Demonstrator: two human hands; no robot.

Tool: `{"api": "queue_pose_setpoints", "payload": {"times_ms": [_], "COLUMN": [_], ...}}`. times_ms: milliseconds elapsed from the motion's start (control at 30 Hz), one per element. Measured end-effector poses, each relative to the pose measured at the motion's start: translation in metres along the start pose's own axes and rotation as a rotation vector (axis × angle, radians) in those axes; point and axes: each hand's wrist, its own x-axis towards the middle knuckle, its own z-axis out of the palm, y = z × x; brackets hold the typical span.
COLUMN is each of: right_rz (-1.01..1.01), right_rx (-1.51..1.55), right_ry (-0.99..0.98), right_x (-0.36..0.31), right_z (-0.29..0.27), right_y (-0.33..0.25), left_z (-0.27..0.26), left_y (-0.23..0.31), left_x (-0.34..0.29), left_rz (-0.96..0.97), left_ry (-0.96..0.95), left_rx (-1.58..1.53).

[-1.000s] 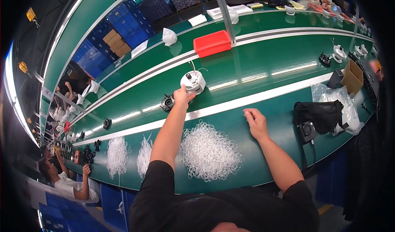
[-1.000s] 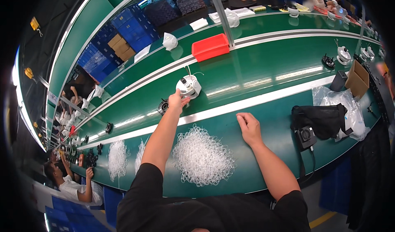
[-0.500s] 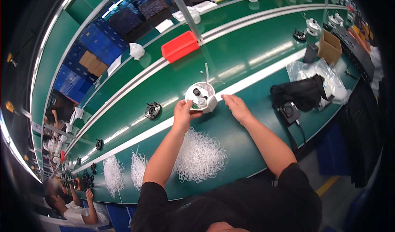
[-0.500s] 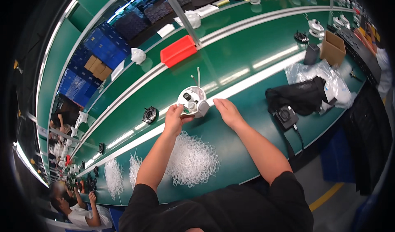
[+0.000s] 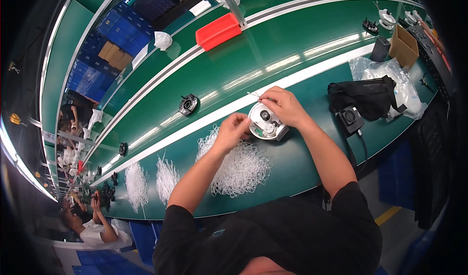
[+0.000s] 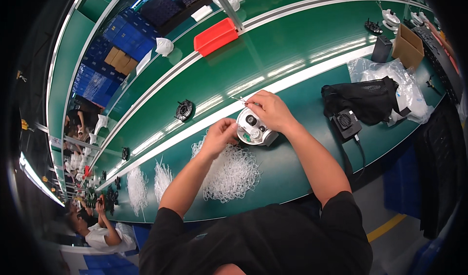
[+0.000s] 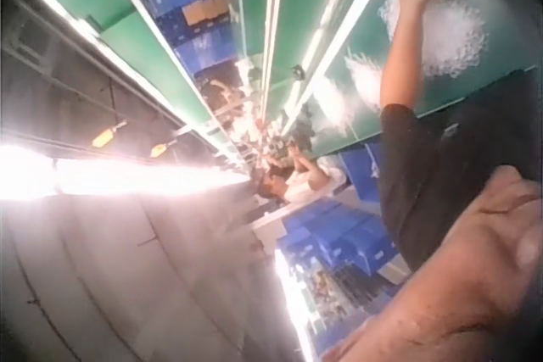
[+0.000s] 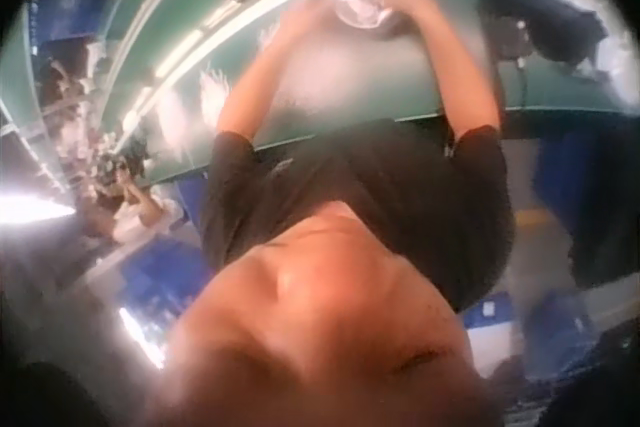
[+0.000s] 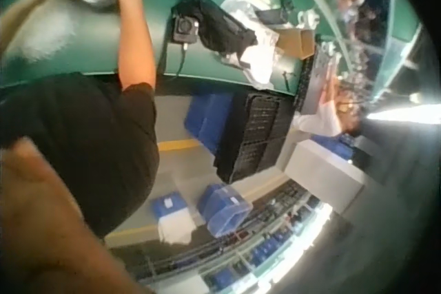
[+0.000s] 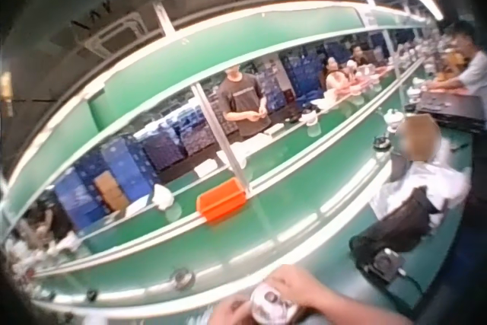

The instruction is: The person assembles small white electronic devices on a green workbench. They pick up white zip ties, thread them through the devices, and secure them by hand. The person then places the assembled units onto the conveyor belt. The task involves repetitive manual handling of components and zip ties.

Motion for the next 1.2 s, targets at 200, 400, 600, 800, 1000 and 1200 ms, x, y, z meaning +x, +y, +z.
{"api": "queue_pose_setpoints", "payload": {"times_ms": [200,400,600,800,1000,1200], "right_rz": [-0.087,-0.118,-0.033,-0.001,-0.064,-0.149], "right_rx": [-0.152,-0.165,-0.058,-0.032,-0.086,-0.098], "right_ry": [0.004,0.088,0.063,0.124,0.097,0.104], "right_x": [-0.005,-0.009,-0.010,-0.011,-0.012,-0.010], "right_z": [0.001,0.000,-0.001,0.000,-0.001,-0.001], "right_y": [-0.005,-0.005,-0.010,-0.011,-0.011,-0.007], "left_z": [-0.010,0.005,0.010,0.012,0.017,0.018], "left_y": [0.037,0.037,0.040,0.036,0.034,0.035], "left_x": [0.007,0.026,0.031,0.031,0.034,0.035], "left_rz": [0.228,0.282,0.280,0.256,0.282,0.243], "left_ry": [0.108,0.103,0.056,0.018,0.012,0.023], "left_rx": [-0.097,-0.281,-0.490,-0.521,-0.453,-0.220]}}
